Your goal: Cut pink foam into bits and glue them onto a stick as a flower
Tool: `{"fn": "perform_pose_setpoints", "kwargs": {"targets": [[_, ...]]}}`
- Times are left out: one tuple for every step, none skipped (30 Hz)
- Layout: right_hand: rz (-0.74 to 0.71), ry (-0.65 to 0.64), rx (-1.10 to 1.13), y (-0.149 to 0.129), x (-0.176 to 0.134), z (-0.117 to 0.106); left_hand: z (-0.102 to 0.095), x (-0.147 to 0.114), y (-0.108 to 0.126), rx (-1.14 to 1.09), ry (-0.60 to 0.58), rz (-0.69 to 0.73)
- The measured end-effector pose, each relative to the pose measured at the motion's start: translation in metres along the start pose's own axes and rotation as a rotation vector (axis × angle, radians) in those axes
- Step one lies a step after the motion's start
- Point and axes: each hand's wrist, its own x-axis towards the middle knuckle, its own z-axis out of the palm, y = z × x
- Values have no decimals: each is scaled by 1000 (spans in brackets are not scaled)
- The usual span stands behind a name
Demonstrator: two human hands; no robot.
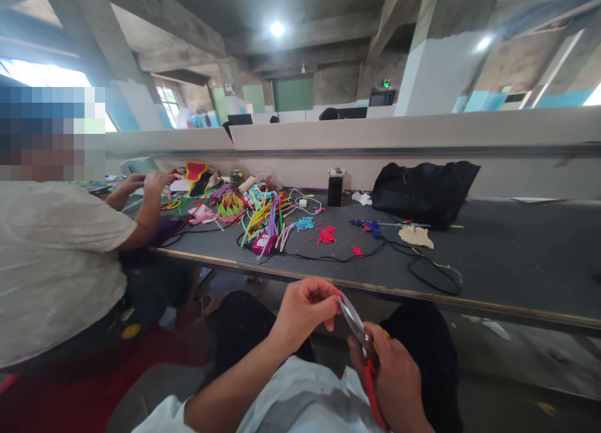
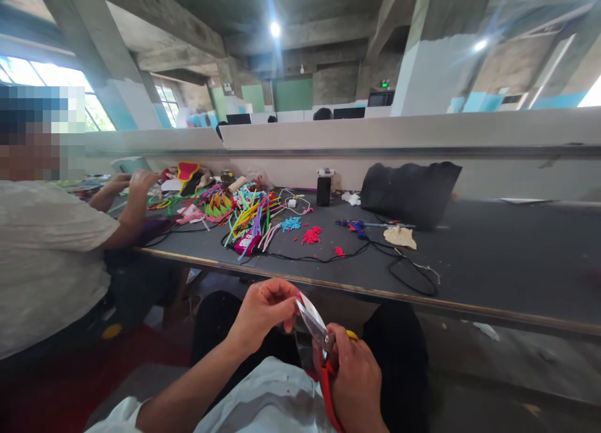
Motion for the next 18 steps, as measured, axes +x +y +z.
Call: {"fn": "perform_pose_setpoints", "kwargs": {"targets": [[1, -8, -2, 1, 0, 0, 1, -1, 1, -5, -11, -9], [2, -11, -6, 1, -1, 0, 1, -1, 2, -7, -20, -16], [-1, -8, -8, 2, -1, 0, 1, -2, 3, -8, -27, -23], [-8, 1, -8, 2, -1, 0, 1, -2, 4, -8, -31, -28], [-15, 15, -7, 2, -1, 0, 1, -2, 5, -7, -34, -30], [-24, 26, -5, 2, -1, 0, 1, -2, 5, -4, -36, -31], [-30, 36, -3, 2, -2, 0, 0, -2, 5, 1, -39, -30], [-35, 40, -1, 2, -2, 0, -1, -2, 5, 9, -42, -28], [-37, 40, -3, 2, -2, 0, -1, -2, 4, 18, -45, -25], [-37, 38, -7, 2, -3, 1, -2, -2, 3, 26, -49, -23], [-39, 38, -13, 2, -3, 1, -2, -2, 3, 35, -51, -24], [-39, 38, -22, 3, -4, 1, -3, -2, 2, 41, -50, -24], [-39, 36, -32, 3, -4, 2, -3, -2, 2, 47, -50, -26], [-42, 33, -42, 3, -5, 2, -4, -2, 1, 52, -49, -29], [-42, 34, -55, 4, -5, 2, -4, -2, 1, 56, -48, -32], [-41, 34, -67, 4, -5, 2, -3, -2, 2, 58, -49, -34], [-39, 39, -80, 4, -5, 2, -3, -2, 2, 59, -50, -38], [-40, 48, -89, 3, -5, 1, -3, -2, 2, 59, -49, -42]]}}
